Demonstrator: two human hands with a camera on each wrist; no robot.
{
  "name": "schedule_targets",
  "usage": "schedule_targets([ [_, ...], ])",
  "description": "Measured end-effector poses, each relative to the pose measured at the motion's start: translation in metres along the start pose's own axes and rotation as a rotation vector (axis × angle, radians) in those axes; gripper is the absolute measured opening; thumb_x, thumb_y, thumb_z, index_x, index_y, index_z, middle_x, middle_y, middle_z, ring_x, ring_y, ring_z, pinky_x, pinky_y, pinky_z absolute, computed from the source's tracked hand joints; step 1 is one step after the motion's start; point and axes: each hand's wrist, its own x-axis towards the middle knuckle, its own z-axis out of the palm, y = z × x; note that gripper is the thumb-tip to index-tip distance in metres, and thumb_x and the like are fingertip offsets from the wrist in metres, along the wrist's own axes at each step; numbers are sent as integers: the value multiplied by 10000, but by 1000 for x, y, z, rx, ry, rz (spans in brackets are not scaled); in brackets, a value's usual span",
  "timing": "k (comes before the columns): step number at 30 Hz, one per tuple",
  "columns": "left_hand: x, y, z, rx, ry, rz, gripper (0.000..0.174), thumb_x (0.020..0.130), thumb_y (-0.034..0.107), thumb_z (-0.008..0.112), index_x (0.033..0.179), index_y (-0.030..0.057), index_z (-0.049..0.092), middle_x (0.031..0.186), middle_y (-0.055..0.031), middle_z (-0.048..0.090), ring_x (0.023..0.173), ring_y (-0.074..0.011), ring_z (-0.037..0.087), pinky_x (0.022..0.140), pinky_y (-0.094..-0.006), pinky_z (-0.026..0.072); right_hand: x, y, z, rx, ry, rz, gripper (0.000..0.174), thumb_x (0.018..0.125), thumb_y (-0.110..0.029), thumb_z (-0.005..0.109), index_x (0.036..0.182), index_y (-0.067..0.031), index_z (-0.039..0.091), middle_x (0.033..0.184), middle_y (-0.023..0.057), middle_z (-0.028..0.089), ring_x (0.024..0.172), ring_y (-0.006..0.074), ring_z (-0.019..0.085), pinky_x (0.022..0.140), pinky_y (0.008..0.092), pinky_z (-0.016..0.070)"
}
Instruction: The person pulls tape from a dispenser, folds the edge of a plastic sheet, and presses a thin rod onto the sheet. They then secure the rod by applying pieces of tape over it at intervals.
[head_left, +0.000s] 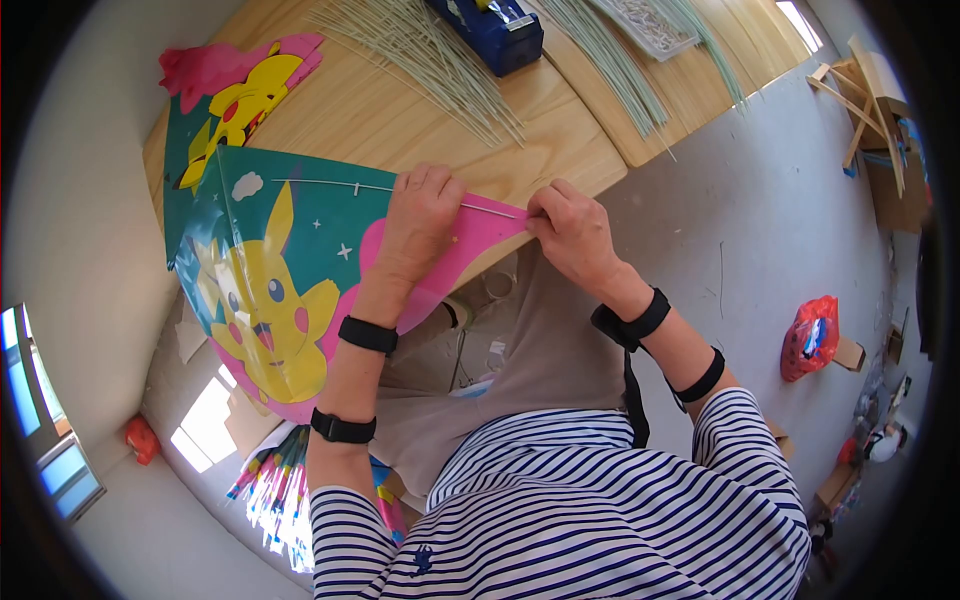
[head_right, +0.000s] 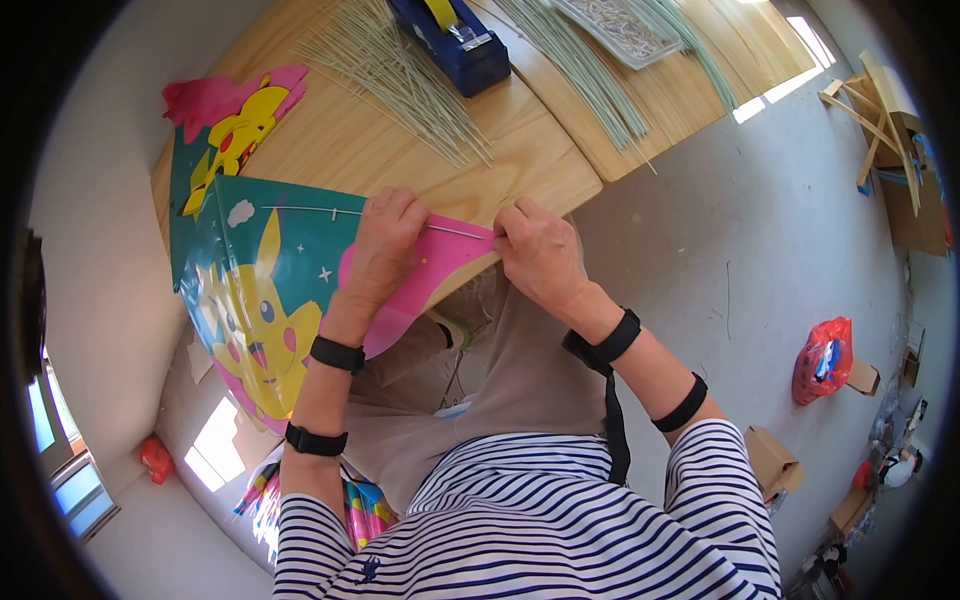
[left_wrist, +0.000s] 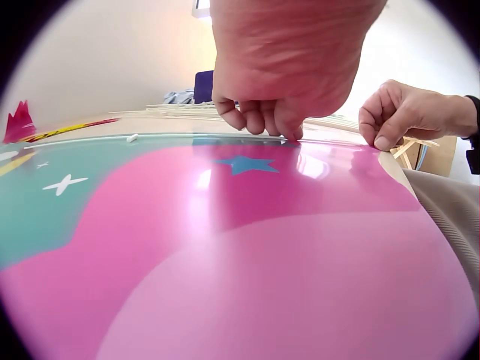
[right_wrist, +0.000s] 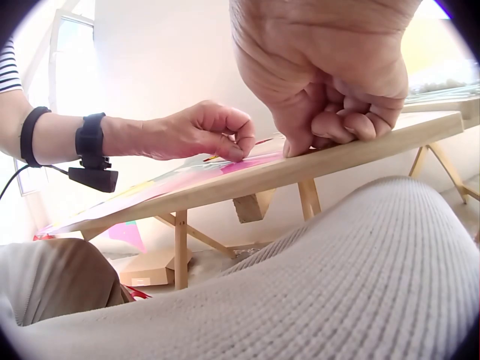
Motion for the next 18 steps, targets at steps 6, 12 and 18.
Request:
schedule_targets([
  [6,-2,-5,-3,-16,-19,-32,130,783,10,640,905,50,618,954,-118,571,958,-318,566,848,-422,459,0,2,1,5,-6,9,102,802,-79,731,846,-57,643,882,117,640,822,354,656,714,452,533],
  [12,0,-3,-6,-17,-26,-22,113,795,18,634,902,45,608,950,-118,566,945,-315,561,841,-419,459,1,1,1,9,-5,10,104,802,-78,730,844,-56,637,879,120,639,815,364,654,704,458,532],
  [18,0,-2,-4,25,-49,-21,145,765,71,637,909,77,616,963,-90,572,980,-284,571,861,-406,463,2,0,-1,-1,-17,18,105,807,-84,730,853,-53,640,887,123,644,827,366,657,714,459,534],
])
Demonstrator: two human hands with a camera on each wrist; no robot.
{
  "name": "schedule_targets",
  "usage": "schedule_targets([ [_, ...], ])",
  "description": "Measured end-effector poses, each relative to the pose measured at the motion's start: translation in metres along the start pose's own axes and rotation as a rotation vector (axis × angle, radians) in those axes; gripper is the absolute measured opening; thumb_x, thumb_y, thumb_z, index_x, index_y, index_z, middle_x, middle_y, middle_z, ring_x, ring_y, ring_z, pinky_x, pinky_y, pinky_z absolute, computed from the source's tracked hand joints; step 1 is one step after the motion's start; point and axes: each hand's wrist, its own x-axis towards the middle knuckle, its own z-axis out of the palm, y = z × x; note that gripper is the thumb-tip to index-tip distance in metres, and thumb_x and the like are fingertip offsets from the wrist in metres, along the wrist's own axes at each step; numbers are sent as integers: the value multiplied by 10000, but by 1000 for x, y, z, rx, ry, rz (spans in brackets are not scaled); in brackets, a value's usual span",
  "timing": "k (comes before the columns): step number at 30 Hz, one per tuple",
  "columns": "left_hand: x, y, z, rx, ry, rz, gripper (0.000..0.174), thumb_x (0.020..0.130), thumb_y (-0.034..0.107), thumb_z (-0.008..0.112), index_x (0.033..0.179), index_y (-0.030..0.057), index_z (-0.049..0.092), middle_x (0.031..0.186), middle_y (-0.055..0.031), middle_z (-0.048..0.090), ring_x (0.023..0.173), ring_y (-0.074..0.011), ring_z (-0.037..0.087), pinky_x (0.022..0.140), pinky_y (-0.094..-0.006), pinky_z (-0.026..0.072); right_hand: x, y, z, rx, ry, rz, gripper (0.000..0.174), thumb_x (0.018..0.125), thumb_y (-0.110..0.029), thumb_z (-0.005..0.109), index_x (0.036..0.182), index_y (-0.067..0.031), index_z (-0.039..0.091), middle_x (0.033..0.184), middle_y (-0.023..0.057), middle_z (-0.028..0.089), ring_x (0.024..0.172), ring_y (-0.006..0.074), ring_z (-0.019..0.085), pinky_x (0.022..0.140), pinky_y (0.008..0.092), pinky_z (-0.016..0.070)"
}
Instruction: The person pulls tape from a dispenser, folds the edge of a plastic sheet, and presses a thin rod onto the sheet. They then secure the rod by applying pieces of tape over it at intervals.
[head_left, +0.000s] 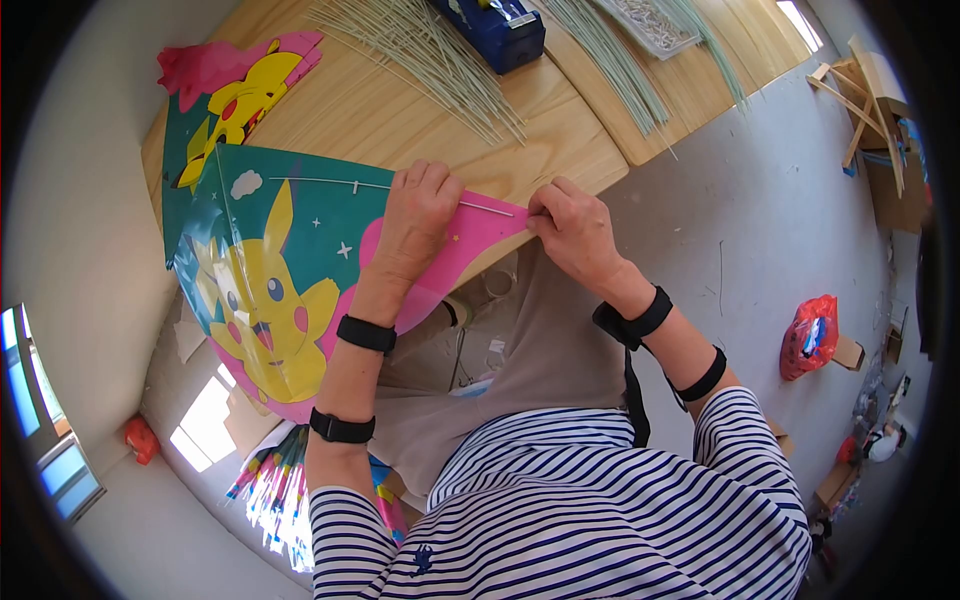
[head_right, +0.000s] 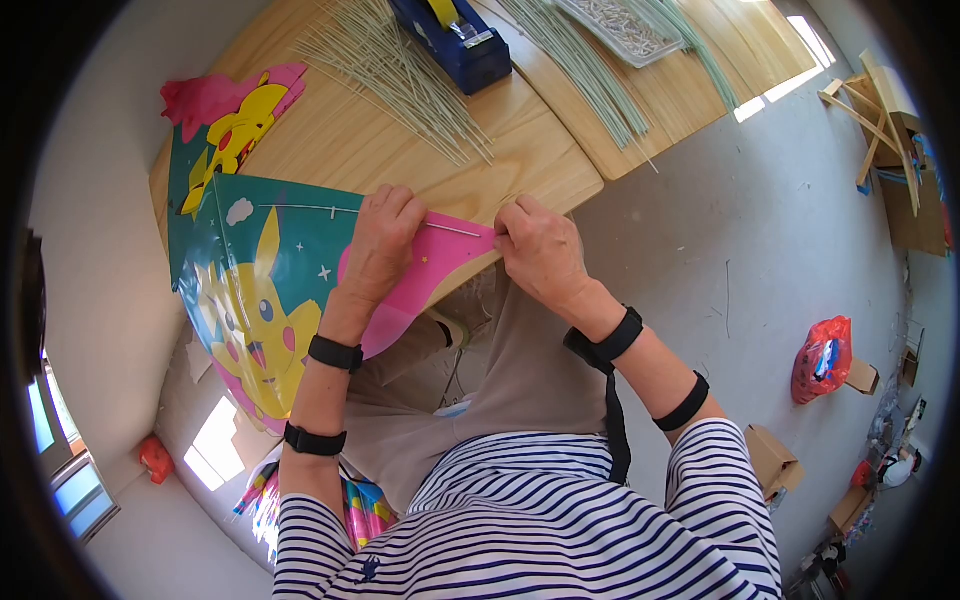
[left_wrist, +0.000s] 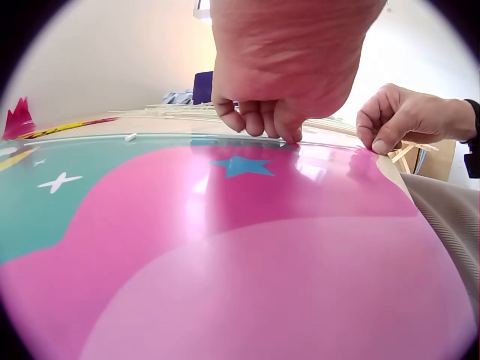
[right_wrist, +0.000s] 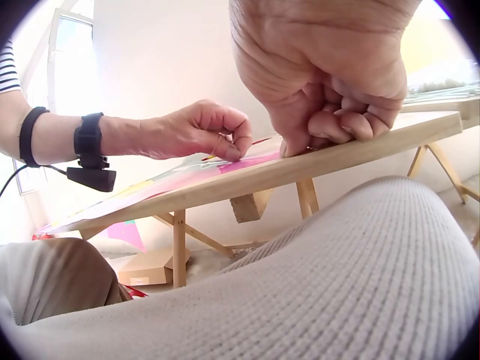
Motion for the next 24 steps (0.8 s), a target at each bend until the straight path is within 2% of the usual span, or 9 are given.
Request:
schedule_targets([
  [9,0,1,1,-9,-1,4,140,764,75,640,901,74,609,972,-96,578,984,-289,573,861,-407,465,0,0,-1,16,-13,3,109,809,-90,736,860,-54,646,894,124,644,845,360,659,726,455,533],
  [12,2,2,0,-69,38,6,114,776,18,650,883,40,614,936,-125,567,935,-321,566,827,-424,465,1,0,-1,22,-21,21,98,816,-96,726,850,-52,646,900,125,648,850,360,659,730,455,532],
  [15,2,-2,6,-54,80,41,123,762,26,652,878,40,611,928,-126,564,932,-322,565,822,-424,467,3,-2,-3,43,-38,48,90,820,-103,715,837,-50,644,889,128,653,835,365,659,727,458,533],
  [18,1,1,1,-63,59,6,126,751,33,654,867,42,607,919,-126,562,927,-323,566,816,-424,469,11,-16,-5,23,18,54,84,816,-105,706,831,-50,644,873,132,662,815,371,660,720,464,534],
  [21,-1,-1,4,-29,25,-11,207,703,96,696,890,70,611,951,-96,577,986,-301,579,848,-416,467,16,-18,11,-10,18,46,97,799,-104,723,829,-54,646,850,133,666,798,374,663,709,466,533],
  [24,-4,0,-1,-62,35,-31,256,687,88,750,904,75,615,956,-97,588,987,-299,585,848,-416,465,15,-18,20,-46,42,43,109,782,-104,740,822,-63,648,836,124,668,792,371,665,695,464,531],
])
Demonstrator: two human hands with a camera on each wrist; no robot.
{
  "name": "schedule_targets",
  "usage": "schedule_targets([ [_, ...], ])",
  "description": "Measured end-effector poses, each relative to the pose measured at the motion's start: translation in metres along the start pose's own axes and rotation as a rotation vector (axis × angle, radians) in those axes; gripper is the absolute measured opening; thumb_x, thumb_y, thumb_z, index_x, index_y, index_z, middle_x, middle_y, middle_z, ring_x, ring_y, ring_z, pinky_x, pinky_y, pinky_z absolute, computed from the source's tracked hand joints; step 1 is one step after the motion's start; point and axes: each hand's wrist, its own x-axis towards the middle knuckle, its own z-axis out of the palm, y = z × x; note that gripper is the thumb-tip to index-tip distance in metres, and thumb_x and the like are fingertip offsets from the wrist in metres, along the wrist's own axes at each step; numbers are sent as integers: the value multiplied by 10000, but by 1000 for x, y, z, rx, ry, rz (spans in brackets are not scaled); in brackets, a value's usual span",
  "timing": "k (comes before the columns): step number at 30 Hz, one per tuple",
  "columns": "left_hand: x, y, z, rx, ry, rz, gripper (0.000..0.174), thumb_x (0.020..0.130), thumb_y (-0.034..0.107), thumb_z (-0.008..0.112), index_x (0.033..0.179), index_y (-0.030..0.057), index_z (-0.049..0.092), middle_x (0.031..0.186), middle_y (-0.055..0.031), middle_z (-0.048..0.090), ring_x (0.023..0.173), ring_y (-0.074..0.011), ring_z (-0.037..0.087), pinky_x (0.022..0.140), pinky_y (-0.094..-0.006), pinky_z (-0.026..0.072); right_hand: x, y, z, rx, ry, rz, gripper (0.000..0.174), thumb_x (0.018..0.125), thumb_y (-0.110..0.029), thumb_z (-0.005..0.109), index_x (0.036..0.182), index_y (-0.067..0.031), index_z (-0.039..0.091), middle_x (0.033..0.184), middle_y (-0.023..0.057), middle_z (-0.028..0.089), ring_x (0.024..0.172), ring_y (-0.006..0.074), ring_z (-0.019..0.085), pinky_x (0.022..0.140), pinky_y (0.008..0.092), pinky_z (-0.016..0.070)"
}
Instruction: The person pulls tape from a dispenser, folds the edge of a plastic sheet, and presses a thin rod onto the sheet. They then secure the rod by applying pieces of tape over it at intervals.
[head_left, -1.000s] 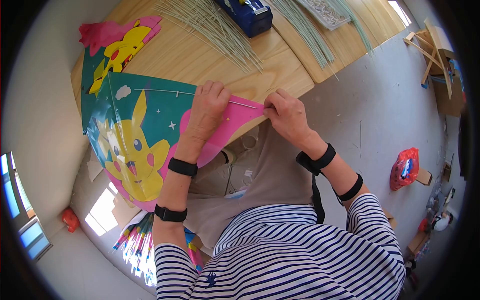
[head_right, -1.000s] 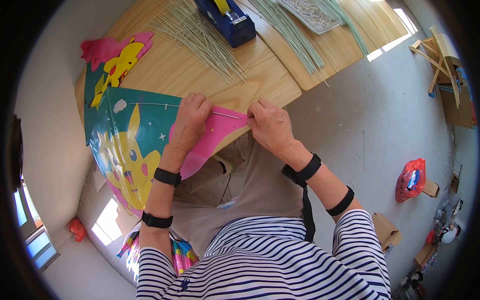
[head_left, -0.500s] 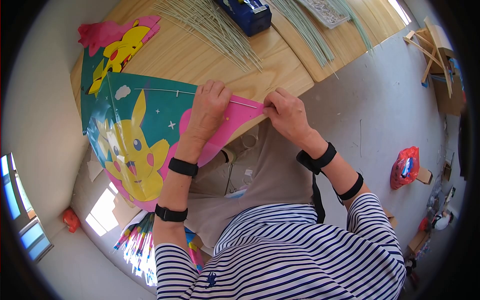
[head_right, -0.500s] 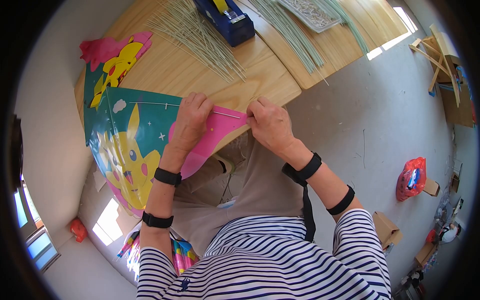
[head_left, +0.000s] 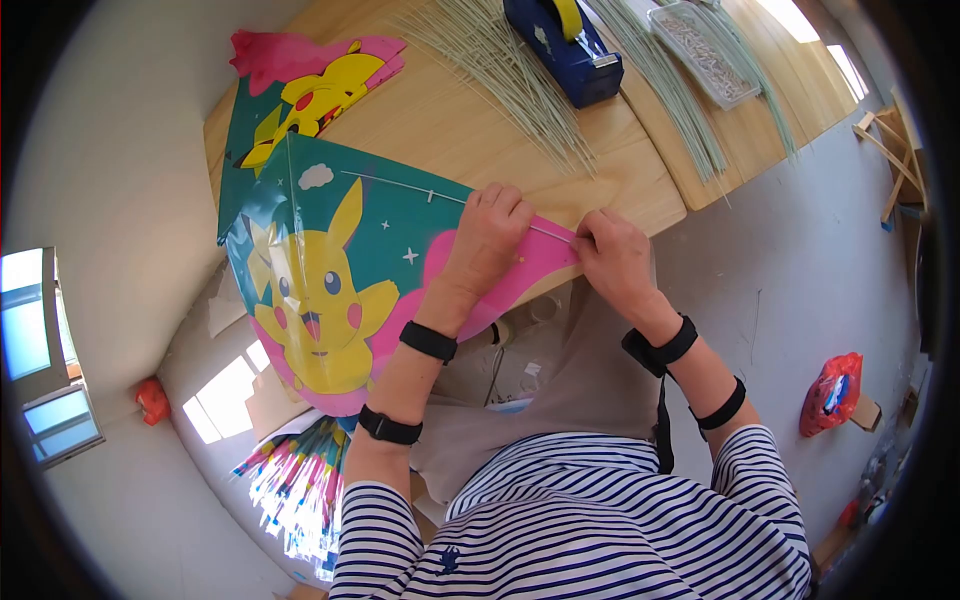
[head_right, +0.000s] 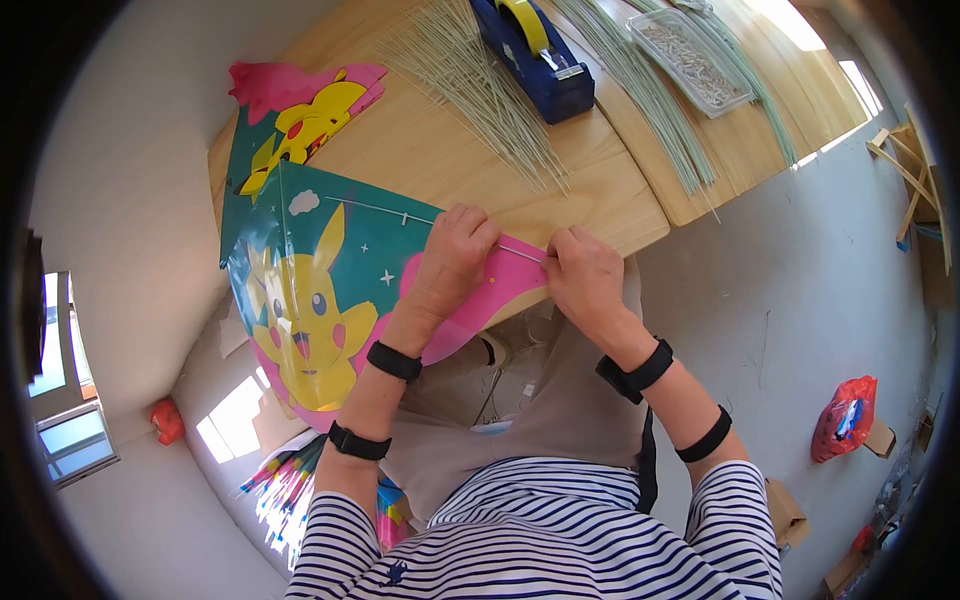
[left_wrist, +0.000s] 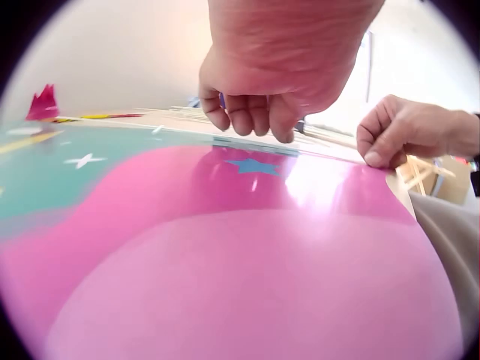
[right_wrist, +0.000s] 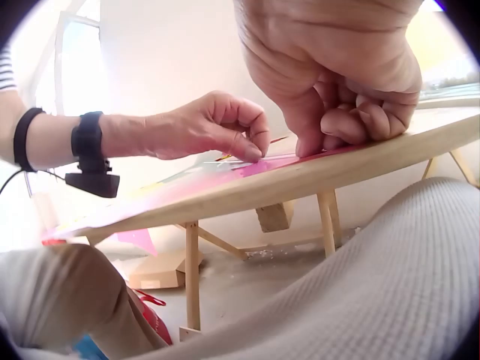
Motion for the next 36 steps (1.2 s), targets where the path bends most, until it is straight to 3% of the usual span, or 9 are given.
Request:
schedule_targets([
  [6,-33,-39,-12,-64,339,-623,160,801,31,752,906,54,634,932,-113,614,924,-323,610,795,-436,485,1,1,1,30,17,-1,123,761,-98,752,800,-76,637,810,108,658,777,365,661,674,461,527],
  [12,-39,-64,-17,-123,390,-810,84,841,43,742,870,27,665,891,-138,637,838,-338,634,729,-438,494,1,2,0,13,29,-22,134,755,-94,753,790,-75,626,806,105,657,764,360,660,658,459,522],
  [36,-31,-56,-8,-131,335,-730,73,825,45,742,841,44,671,847,-132,647,785,-344,660,690,-444,514,2,4,-1,46,-5,4,151,756,-105,766,788,-61,625,813,96,655,760,330,663,660,426,515],
])
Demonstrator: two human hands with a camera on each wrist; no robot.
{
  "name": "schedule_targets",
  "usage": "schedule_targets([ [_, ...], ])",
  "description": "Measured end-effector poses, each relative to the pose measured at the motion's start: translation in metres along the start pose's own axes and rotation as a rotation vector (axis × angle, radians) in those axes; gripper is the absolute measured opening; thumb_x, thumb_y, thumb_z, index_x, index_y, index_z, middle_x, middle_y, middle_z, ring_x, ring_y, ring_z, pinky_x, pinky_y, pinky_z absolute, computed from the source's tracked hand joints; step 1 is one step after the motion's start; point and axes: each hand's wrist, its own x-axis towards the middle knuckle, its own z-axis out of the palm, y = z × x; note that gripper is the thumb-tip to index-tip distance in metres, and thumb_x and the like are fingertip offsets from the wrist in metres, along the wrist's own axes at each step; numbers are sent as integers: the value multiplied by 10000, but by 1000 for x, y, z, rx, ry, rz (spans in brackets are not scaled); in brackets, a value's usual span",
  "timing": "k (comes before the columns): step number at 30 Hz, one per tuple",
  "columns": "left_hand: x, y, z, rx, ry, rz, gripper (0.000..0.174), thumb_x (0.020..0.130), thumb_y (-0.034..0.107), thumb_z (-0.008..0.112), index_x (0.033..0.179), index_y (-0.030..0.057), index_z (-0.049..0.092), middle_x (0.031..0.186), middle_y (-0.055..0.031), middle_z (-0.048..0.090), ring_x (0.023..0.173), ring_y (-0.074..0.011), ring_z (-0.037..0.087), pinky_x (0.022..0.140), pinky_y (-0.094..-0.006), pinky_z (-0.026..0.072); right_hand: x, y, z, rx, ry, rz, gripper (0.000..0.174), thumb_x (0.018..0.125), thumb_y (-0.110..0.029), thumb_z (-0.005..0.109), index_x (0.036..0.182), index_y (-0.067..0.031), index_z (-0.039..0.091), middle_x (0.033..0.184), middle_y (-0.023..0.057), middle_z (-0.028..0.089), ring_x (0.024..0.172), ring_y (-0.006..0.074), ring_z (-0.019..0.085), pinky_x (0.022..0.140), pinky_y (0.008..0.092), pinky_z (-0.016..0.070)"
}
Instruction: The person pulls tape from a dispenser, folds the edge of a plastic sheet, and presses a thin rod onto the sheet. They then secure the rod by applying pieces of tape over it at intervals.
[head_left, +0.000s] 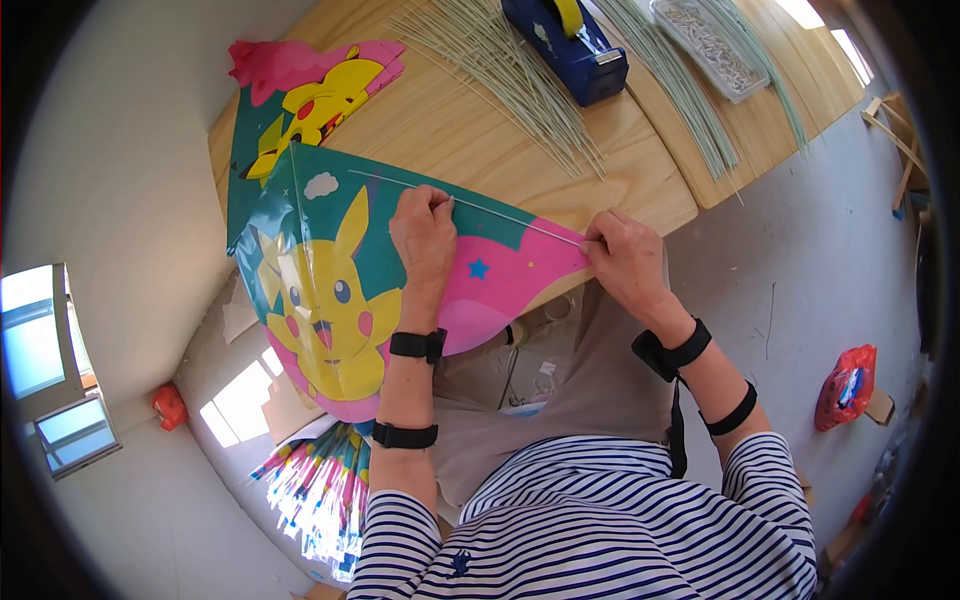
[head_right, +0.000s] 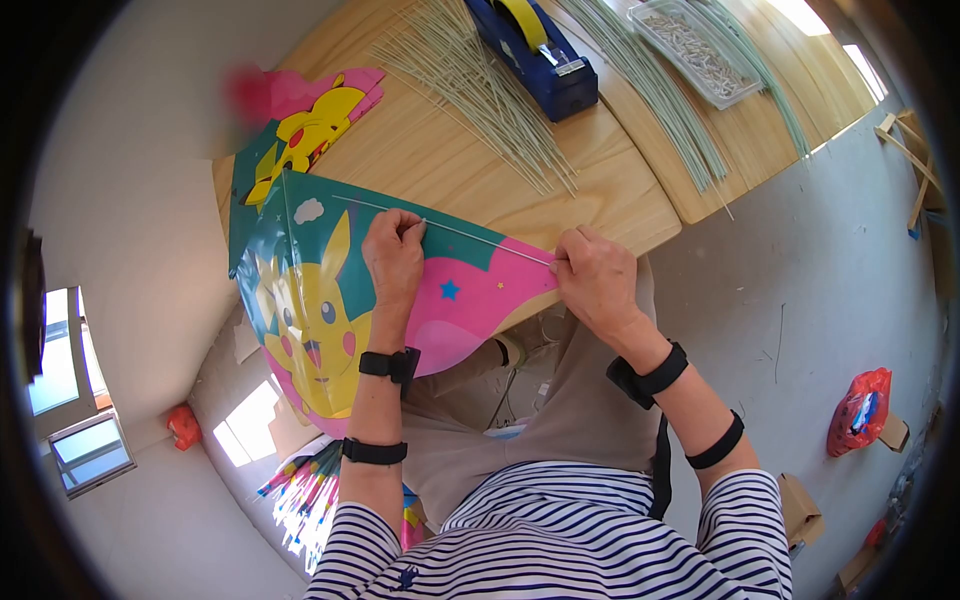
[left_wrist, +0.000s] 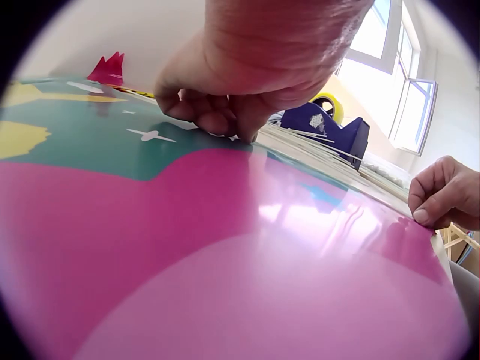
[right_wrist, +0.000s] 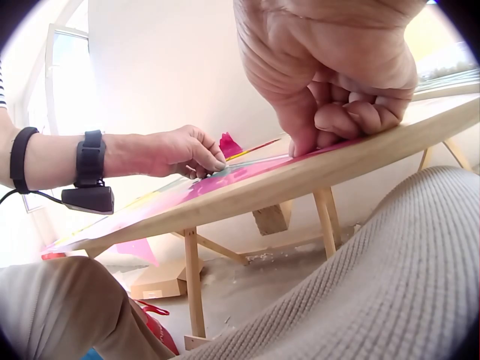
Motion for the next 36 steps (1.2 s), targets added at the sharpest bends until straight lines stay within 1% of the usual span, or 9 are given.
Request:
schedule_targets([
  [3,1,1,0,-5,-3,-9,70,827,45,740,842,42,672,856,-136,649,786,-347,658,693,-444,513,0,-1,-1,0,1,3,150,758,-105,767,788,-61,627,816,96,656,764,329,664,662,424,516],
  [6,1,2,0,-11,4,11,73,827,41,740,838,36,668,856,-138,649,790,-341,656,694,-439,513,0,-2,-2,3,3,-14,145,761,-109,770,790,-79,631,820,98,661,775,345,667,660,452,522],
  [15,0,4,0,-53,0,-27,74,836,29,743,843,21,670,857,-131,653,783,-312,648,700,-413,513,0,1,-7,88,-17,-19,82,792,-90,723,805,-59,649,807,111,665,779,342,666,669,435,519],
  [18,1,5,-2,-46,-16,-25,72,841,28,743,846,18,672,854,-126,653,782,-303,647,702,-406,511,0,8,-11,168,-38,-33,57,813,-78,705,838,-46,664,816,119,668,780,334,669,681,419,526],
  [21,0,8,-3,-86,-21,-40,72,843,35,742,845,18,673,853,-124,654,786,-303,648,705,-405,510,0,11,-16,316,-61,30,48,825,-60,695,856,-35,669,814,125,664,775,320,669,695,400,532],
  [24,1,8,-3,-48,-19,-35,77,849,53,742,844,19,673,850,-123,652,789,-305,647,706,-408,508,1,13,-17,351,-72,24,56,813,-46,694,858,-33,664,802,121,653,757,294,665,694,378,529],
  [27,1,7,-2,-4,-7,-17,80,854,68,741,848,23,674,850,-121,651,789,-309,645,704,-417,506,-1,8,-21,340,-152,53,82,791,-44,702,866,-37,669,800,114,648,748,275,666,687,370,526],
  [30,1,7,-1,-4,-12,-35,84,852,73,742,848,27,671,853,-120,652,790,-315,646,702,-424,504,-2,11,-17,257,-118,-25,135,781,-12,740,890,-23,662,808,90,628,718,190,660,641,327,515],
  [36,1,6,1,21,2,-18,94,851,78,742,837,29,663,857,-122,653,785,-319,650,695,-431,504,-2,10,-11,190,-58,-50,127,759,-9,724,861,-31,651,799,98,626,700,229,659,635,343,510],
])
